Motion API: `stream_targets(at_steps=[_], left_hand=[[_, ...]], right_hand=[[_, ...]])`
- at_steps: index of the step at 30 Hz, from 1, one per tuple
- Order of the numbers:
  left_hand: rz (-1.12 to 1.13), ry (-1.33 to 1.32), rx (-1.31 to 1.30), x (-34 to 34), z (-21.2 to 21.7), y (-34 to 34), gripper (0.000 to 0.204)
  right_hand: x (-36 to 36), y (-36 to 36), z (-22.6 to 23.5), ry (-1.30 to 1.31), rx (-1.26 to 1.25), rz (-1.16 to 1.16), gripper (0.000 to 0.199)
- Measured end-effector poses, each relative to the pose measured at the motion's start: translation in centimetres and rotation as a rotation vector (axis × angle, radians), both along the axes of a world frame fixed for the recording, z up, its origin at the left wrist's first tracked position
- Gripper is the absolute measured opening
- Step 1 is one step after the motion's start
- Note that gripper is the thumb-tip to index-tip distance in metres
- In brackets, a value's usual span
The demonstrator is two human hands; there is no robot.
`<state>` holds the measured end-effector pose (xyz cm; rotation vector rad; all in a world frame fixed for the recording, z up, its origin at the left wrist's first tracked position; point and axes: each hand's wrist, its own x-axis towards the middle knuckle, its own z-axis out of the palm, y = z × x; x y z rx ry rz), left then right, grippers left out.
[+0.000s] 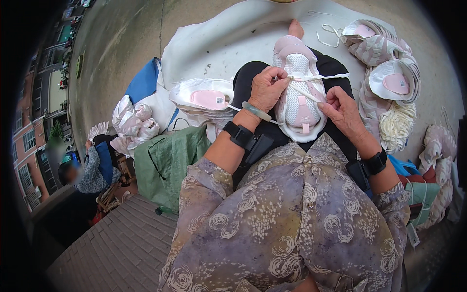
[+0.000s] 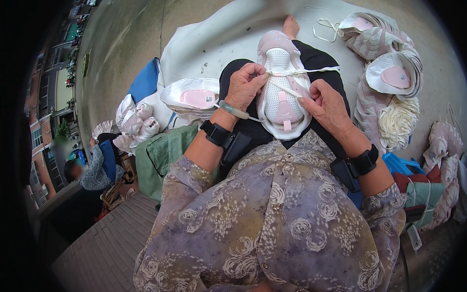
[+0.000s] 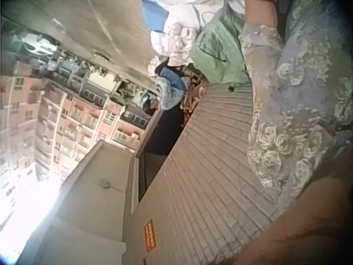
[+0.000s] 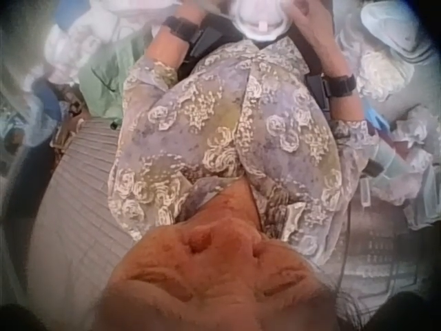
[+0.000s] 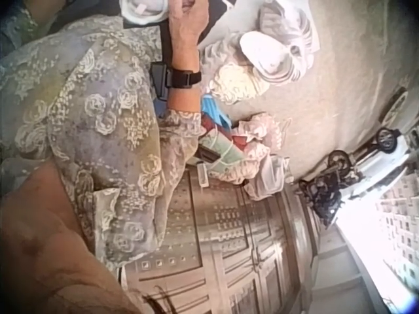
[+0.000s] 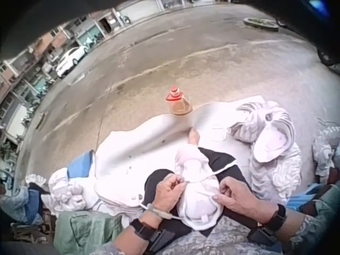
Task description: The recorder is lacing and adjusting the laces on a pink and white sneaker as part of a manufacturing or assembly process.
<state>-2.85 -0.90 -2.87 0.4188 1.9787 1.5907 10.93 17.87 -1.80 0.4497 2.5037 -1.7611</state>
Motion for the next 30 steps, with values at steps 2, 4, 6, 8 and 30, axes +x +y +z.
stream_targets(at_steps=[2,4,6,8,30], left_hand=[[-0.004,-0.15,0.046,-0.3,1.0,0.3,0.008],[-0.035,-0.297,0.098,-0.8,1.7,0.3,0.008],[-0.078,-0.334,0.106,-1.6,2.7,0.5,0.008],[-0.13,-0.38,0.089,-2.3,3.3,0.7,0.009],[0.131,-0.278,0.06,0.3,1.6,-0.8,0.013]], right_hand=[[-0.3,0.1,0.4,-0.001,-0.008,0.001,0.029],[-0.8,0.0,1.0,0.004,0.015,0.028,0.032],[-1.6,-0.5,2.1,0.0,0.066,0.051,0.034],[-2.0,-1.2,2.4,-0.004,0.118,0.075,0.035],[0.4,2.1,2.2,-0.496,-0.985,0.246,0.039]])
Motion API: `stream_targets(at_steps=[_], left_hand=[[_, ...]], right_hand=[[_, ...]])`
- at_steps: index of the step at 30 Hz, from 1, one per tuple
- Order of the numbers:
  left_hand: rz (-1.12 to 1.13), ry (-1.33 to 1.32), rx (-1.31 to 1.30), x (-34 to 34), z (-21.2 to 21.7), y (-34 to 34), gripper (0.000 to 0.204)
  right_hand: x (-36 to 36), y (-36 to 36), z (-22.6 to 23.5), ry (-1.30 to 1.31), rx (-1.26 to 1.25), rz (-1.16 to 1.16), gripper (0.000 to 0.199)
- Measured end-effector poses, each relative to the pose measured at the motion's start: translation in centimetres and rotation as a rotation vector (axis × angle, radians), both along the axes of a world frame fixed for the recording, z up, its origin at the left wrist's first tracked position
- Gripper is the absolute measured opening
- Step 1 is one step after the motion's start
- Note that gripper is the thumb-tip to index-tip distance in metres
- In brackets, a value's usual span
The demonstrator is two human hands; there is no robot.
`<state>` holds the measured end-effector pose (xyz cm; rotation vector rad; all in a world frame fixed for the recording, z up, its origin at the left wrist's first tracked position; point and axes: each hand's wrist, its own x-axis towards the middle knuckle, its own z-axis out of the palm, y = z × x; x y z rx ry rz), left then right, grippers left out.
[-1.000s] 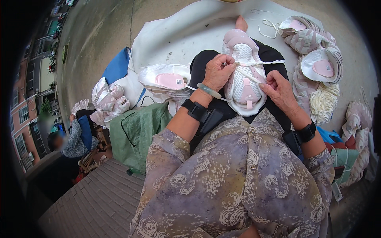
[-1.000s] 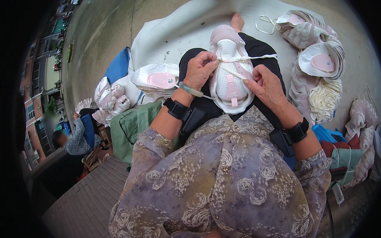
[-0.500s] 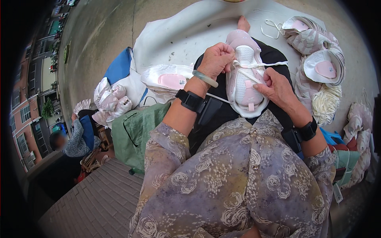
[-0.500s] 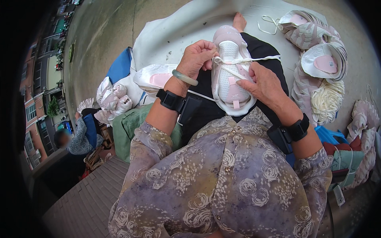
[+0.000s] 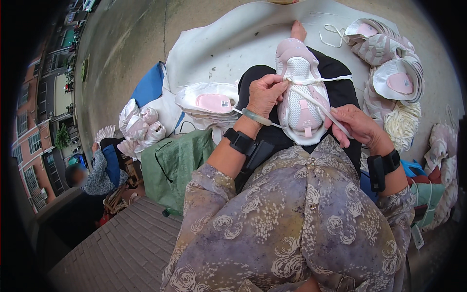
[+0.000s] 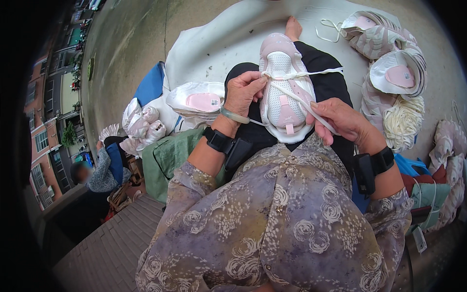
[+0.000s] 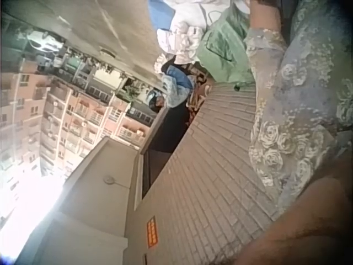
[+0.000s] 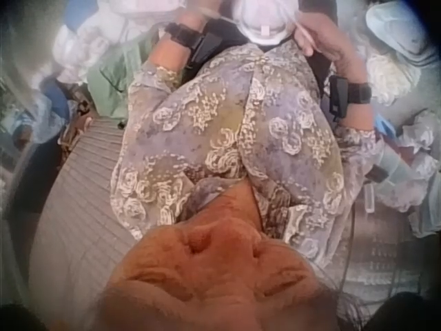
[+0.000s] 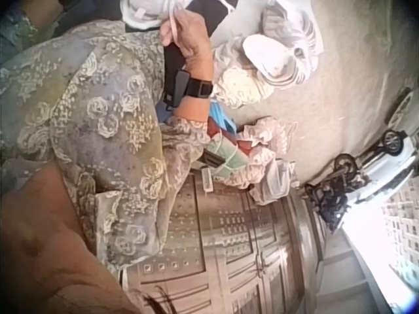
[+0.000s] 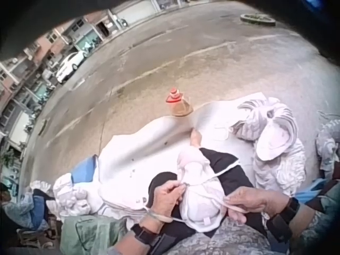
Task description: The recorder is lacing and adjusting the laces on a pink and white sneaker as part of a manufacturing or assembly process.
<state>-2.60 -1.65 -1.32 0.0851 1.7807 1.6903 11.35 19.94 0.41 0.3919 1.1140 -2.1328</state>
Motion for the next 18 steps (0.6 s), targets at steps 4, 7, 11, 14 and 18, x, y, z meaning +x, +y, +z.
stream_targets(at_steps=[4,7,11,14,18], left_hand=[[0.068,0.032,0.079,0.3,-0.3,0.2,0.008],[0.005,-0.091,0.137,-0.8,0.2,-0.4,0.01],[-0.132,-0.073,0.132,-2.3,0.4,-0.4,0.011],[-0.128,-0.214,0.201,-2.8,-0.2,-0.1,0.01],[-0.153,-0.228,0.224,-2.7,0.1,0.5,0.014]], right_hand=[[-0.1,-1.1,0.5,-0.057,-0.097,-0.133,0.036],[-0.8,-1.8,0.7,-0.086,-0.059,-0.123,0.036],[-1.9,-2.4,0.6,-0.007,0.289,0.058,0.034],[-2.0,-3.4,-0.1,0.385,0.626,0.072,0.027],[-1.4,-4.0,0.5,0.919,1.548,0.007,0.016]])
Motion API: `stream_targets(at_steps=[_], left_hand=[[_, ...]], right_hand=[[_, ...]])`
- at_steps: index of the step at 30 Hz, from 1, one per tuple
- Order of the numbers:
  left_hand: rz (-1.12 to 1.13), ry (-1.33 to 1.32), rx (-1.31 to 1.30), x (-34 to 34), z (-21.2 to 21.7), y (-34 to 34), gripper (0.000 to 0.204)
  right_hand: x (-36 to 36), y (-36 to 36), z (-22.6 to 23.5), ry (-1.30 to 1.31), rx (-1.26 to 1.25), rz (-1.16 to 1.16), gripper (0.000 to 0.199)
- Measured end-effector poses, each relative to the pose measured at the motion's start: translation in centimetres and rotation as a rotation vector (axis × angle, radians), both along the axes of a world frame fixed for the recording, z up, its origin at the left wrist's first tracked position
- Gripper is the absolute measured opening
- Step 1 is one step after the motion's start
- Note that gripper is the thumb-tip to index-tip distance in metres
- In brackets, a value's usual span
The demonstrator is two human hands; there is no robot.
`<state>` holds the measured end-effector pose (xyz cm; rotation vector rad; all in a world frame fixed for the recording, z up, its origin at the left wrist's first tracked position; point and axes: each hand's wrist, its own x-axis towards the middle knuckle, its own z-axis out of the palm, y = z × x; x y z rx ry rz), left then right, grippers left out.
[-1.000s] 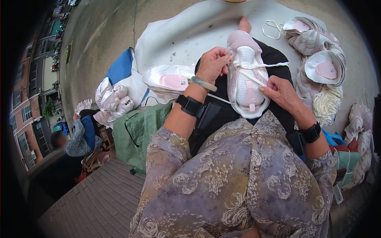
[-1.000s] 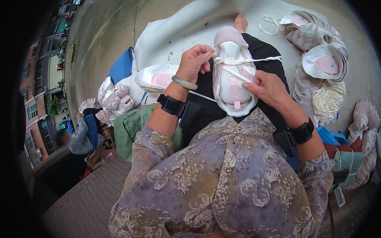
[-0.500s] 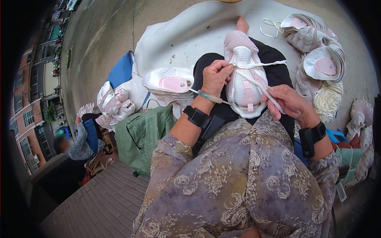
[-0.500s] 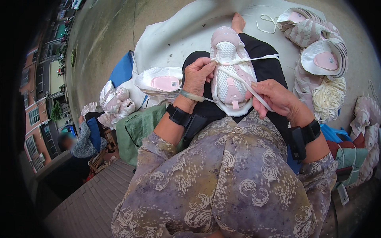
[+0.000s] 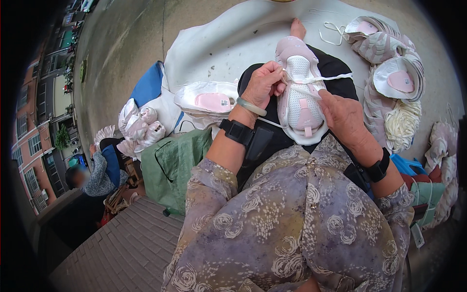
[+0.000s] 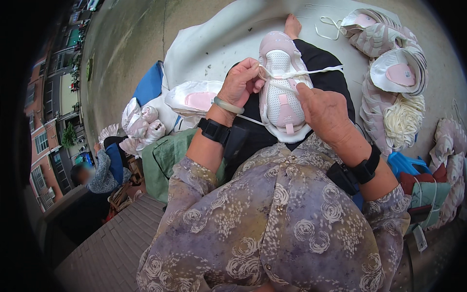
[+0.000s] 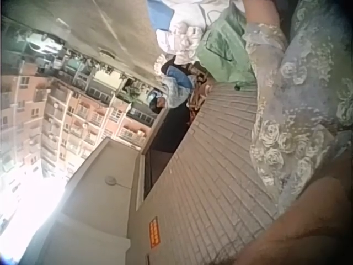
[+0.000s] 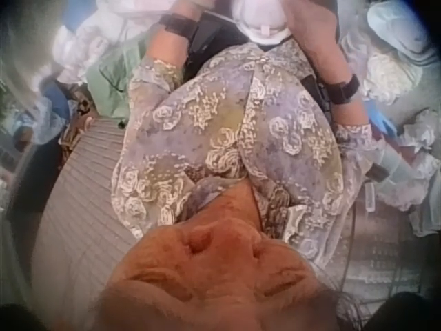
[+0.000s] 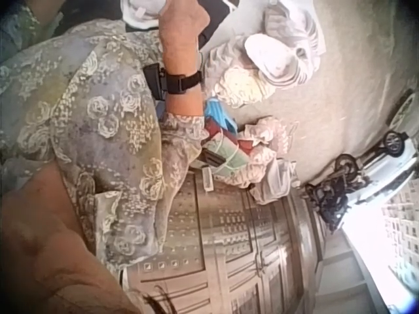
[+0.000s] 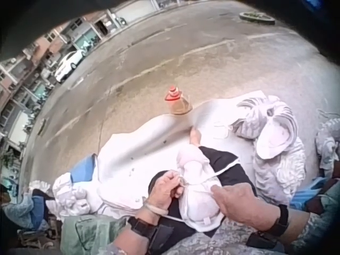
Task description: The recorder is lacing and adjusting the laces on a pink and white sneaker as part of a manufacturing or assembly process.
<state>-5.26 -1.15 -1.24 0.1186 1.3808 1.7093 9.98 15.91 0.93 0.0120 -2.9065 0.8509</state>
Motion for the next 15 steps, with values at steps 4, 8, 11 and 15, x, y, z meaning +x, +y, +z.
stream_targets(at_steps=[4,8,11,15], left_hand=[[-0.005,-0.033,0.004,0.3,0.1,0.1,0.014],[-0.006,0.005,-0.025,0.3,-0.2,0.0,0.013],[-0.038,0.115,-0.077,0.5,0.1,0.0,0.013],[0.003,0.11,-0.072,0.5,0.4,-1.0,0.017]], right_hand=[[1.2,0.7,-0.5,0.206,0.184,0.111,0.029],[0.9,0.5,-0.3,0.289,0.176,0.179,0.033],[0.7,0.6,-0.2,0.355,0.173,0.195,0.033],[1.2,1.2,-0.2,0.401,0.173,0.219,0.03]])
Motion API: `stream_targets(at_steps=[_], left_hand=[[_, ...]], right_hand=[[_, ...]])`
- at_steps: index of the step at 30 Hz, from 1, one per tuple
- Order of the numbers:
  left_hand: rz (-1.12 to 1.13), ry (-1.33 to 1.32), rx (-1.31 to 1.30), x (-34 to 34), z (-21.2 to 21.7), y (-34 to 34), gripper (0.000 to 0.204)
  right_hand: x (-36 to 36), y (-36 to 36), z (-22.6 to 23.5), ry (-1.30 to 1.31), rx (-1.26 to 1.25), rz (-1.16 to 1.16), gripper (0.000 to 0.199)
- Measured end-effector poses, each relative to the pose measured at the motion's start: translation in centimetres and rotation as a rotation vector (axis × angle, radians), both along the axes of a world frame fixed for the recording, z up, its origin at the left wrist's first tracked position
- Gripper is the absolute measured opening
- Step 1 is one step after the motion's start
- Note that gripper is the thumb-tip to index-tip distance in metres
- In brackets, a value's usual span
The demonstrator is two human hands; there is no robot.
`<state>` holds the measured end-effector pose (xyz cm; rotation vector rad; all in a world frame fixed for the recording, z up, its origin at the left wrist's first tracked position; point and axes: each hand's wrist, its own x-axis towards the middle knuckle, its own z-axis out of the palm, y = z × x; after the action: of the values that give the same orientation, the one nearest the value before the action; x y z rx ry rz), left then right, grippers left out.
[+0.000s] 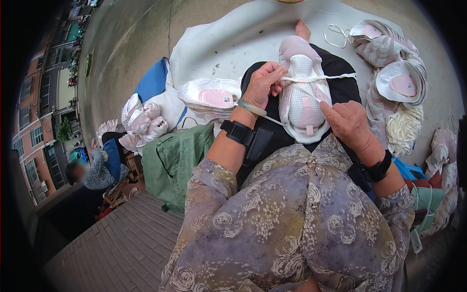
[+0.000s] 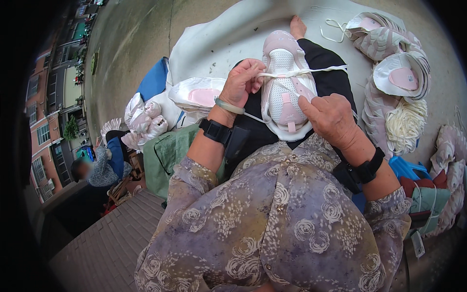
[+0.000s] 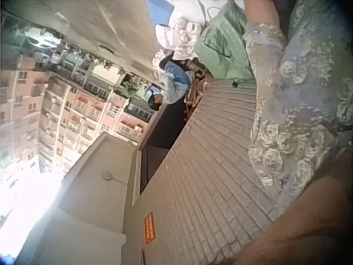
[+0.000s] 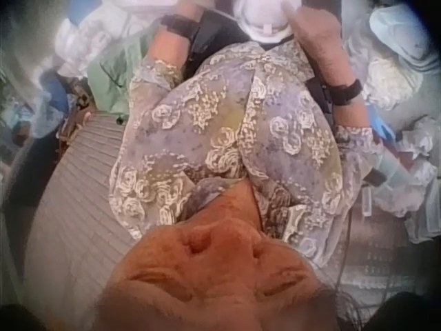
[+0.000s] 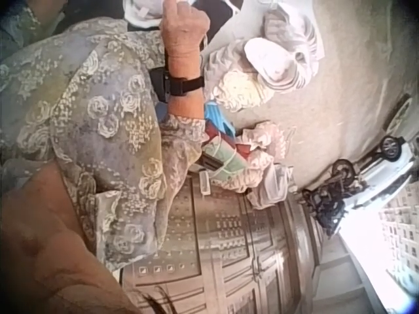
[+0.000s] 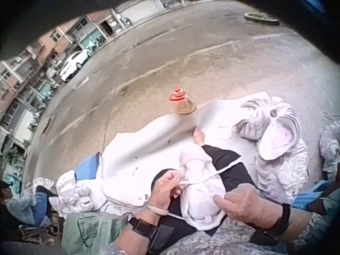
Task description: The recorder is lacing and adjusting the laces on a pink and white sneaker as part of a manufacturing or assembly process.
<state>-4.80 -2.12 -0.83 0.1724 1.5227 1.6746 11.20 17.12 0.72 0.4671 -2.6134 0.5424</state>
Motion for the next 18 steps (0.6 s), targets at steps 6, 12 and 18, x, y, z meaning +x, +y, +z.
stream_targets(at_steps=[6,12,18], left_hand=[[0.036,0.004,-0.003,0.5,0.2,0.3,0.021],[0.063,0.093,-0.039,1.4,0.2,0.9,0.024],[0.138,0.225,-0.044,2.4,-0.2,1.3,0.024]], right_hand=[[1.2,0.5,1.2,0.074,0.019,0.075,0.032],[3.6,1.0,3.7,0.107,0.032,0.054,0.033],[4.3,1.2,3.1,0.029,0.038,0.068,0.032]])
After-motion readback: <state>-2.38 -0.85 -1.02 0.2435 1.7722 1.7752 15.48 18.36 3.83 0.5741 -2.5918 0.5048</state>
